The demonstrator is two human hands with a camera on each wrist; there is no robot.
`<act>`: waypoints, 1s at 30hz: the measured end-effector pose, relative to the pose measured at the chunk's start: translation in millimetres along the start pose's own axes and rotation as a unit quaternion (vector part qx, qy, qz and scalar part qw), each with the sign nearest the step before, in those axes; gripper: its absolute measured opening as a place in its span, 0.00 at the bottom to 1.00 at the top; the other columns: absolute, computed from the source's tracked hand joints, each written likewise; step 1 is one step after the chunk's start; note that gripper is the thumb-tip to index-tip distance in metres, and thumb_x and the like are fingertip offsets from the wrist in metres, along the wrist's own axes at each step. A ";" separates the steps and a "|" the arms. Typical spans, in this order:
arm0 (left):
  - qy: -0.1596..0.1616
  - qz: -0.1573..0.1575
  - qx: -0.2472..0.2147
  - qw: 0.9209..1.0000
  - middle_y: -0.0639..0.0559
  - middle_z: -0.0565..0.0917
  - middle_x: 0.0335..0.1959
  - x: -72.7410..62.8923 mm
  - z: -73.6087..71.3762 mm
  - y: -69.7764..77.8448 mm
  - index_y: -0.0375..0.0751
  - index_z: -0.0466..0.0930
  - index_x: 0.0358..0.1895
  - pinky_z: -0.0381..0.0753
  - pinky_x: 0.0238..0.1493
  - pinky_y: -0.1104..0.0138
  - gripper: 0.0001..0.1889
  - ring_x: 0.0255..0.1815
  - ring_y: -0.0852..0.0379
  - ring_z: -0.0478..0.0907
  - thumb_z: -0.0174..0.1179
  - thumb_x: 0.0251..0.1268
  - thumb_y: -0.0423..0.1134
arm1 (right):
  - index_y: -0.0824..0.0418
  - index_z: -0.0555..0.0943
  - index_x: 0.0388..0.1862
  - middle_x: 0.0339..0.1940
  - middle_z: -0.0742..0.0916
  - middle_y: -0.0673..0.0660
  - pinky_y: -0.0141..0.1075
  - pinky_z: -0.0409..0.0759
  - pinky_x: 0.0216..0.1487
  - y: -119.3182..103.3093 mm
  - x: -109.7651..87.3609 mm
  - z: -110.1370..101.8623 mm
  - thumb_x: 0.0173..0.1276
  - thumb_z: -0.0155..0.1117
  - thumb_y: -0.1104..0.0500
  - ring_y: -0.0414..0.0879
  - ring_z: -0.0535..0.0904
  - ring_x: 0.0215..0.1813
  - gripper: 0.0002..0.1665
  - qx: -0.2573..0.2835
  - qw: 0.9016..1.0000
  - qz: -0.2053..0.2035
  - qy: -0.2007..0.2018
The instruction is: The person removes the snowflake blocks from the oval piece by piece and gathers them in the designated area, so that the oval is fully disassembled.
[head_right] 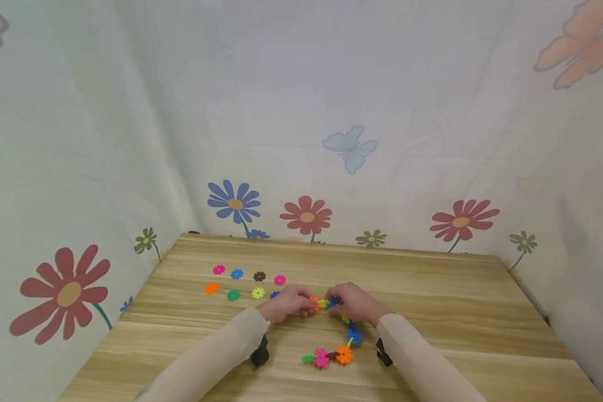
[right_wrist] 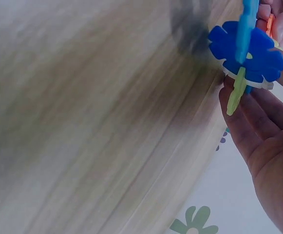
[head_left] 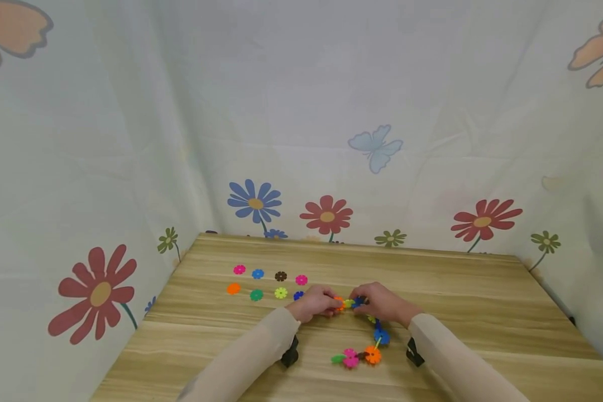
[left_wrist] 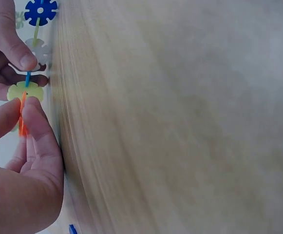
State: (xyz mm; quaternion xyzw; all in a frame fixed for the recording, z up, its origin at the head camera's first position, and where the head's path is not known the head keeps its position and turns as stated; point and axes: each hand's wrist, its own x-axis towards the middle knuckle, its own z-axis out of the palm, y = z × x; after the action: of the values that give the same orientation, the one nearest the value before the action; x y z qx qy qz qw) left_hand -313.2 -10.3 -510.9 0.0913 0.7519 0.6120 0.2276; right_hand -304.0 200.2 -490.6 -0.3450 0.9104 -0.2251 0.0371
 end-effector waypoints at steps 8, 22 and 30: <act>0.023 -0.016 0.024 0.999 0.49 0.83 0.26 0.2 2.3 2.1 0.37 0.77 0.33 0.72 0.24 0.72 0.04 0.24 0.60 0.76 0.64 0.59 0.30 | 0.56 0.82 0.44 0.40 0.84 0.46 0.36 0.77 0.44 -0.2 1.8 -0.1 0.61 0.69 0.58 0.38 0.77 0.39 0.11 0.000 1.000 0.003 -0.003; 0.041 -0.012 0.028 0.999 0.49 0.81 0.27 -2.3 2.6 3.9 0.36 0.77 0.36 0.69 0.23 0.71 0.04 0.24 0.60 0.75 0.61 0.59 0.28 | 0.59 0.83 0.42 0.39 0.85 0.49 0.38 0.77 0.43 -3.1 0.5 -3.6 0.61 0.69 0.60 0.43 0.79 0.39 0.10 0.000 1.000 -0.004 -0.003; 0.012 0.021 0.010 1.000 0.47 0.83 0.30 -6.5 -4.5 0.5 0.32 0.77 0.41 0.73 0.25 0.69 0.07 0.25 0.58 0.76 0.61 0.62 0.30 | 0.58 0.83 0.42 0.38 0.85 0.49 0.37 0.77 0.42 -1.7 -0.4 -2.3 0.61 0.69 0.59 0.42 0.78 0.38 0.11 -0.002 1.000 0.006 -0.001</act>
State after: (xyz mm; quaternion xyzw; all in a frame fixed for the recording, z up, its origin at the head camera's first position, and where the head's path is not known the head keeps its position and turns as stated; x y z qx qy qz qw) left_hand -309.6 -16.8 -508.3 0.1019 0.7585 0.6103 0.2045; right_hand -303.2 200.3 -487.9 -0.3402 0.9129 -0.2222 0.0388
